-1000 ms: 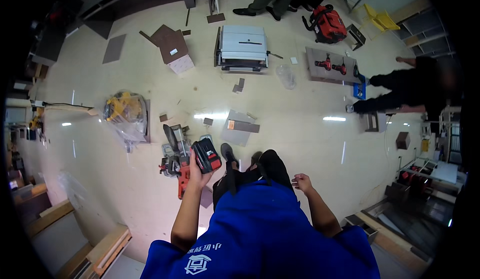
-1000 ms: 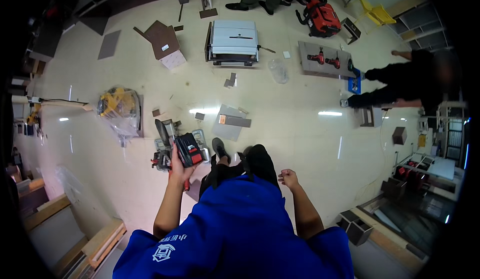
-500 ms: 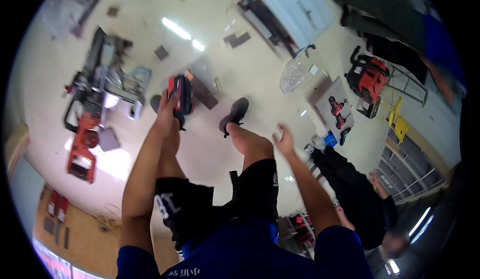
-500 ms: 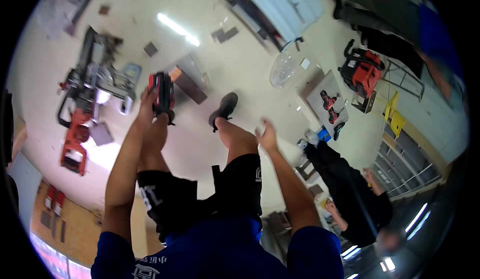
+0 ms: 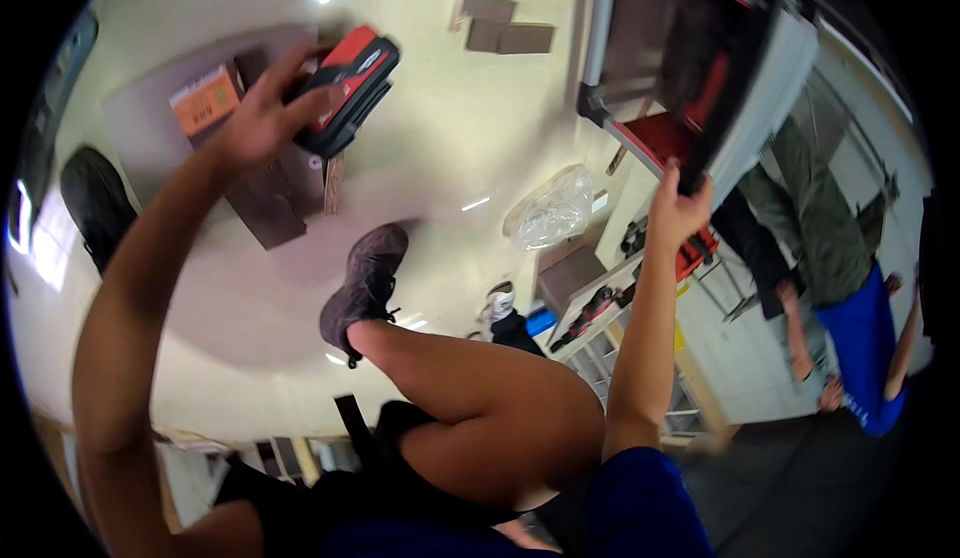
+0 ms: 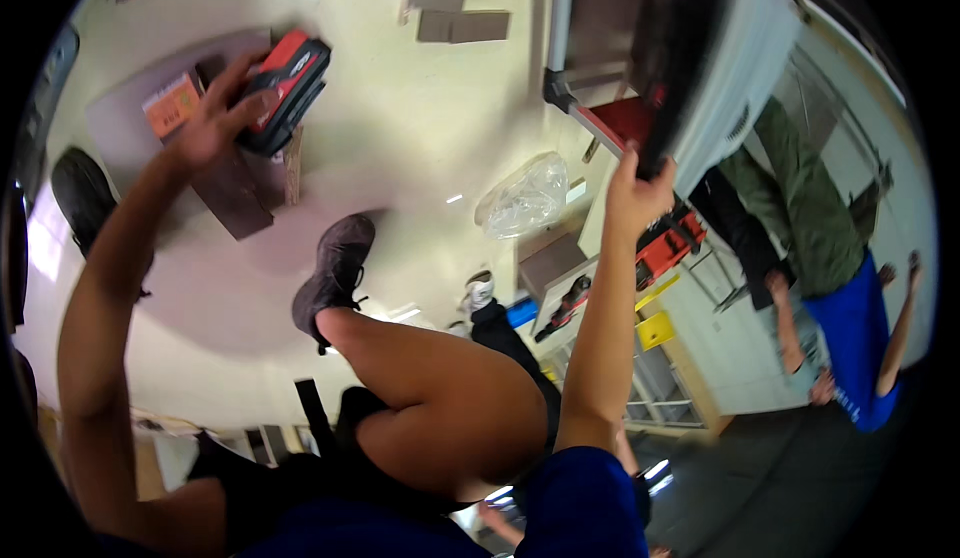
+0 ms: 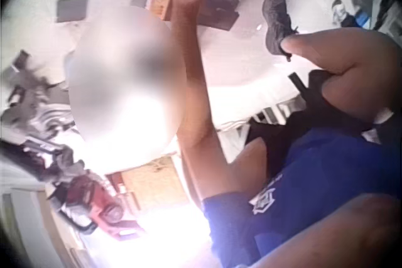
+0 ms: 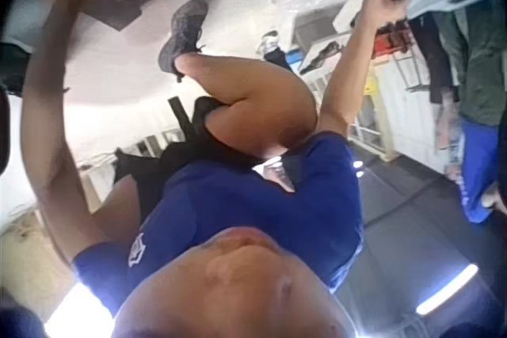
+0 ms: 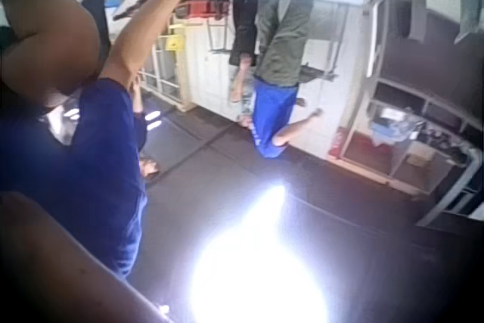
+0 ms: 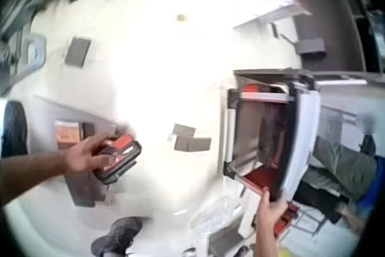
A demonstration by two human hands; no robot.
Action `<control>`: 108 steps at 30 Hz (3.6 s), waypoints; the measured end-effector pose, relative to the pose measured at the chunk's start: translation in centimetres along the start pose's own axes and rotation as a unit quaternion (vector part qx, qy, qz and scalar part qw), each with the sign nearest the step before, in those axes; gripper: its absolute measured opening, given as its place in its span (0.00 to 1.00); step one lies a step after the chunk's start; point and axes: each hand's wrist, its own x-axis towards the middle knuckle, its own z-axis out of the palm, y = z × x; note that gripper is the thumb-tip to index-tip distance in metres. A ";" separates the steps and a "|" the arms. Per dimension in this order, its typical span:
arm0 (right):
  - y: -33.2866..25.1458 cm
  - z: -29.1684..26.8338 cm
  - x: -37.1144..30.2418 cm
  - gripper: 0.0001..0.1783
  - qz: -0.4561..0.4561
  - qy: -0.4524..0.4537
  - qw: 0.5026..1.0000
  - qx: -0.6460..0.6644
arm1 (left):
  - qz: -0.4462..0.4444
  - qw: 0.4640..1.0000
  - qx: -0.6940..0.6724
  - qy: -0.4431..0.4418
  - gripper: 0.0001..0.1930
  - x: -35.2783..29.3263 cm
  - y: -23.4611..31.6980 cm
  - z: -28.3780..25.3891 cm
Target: The person sits on the floor and uses a table saw to cut a rectangular piece of brown wood. They repeatedly position the wood, push it through the saw blade, and inspect the cut edges.
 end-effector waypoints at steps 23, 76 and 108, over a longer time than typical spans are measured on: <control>-0.4 -1.8 -0.3 0.10 0.017 -0.162 0.955 0.246 | -0.052 0.998 0.014 -0.020 0.40 -8.5 2.7 -9.8; -8.8 -0.8 6.3 0.05 0.020 -0.227 0.951 0.210 | -0.062 0.997 -0.037 0.042 0.48 -12.6 3.2 -13.3; -24.1 -2.6 1.3 0.41 -0.181 -0.489 0.853 0.024 | 0.081 0.945 -0.284 0.136 0.35 -37.3 39.4 10.5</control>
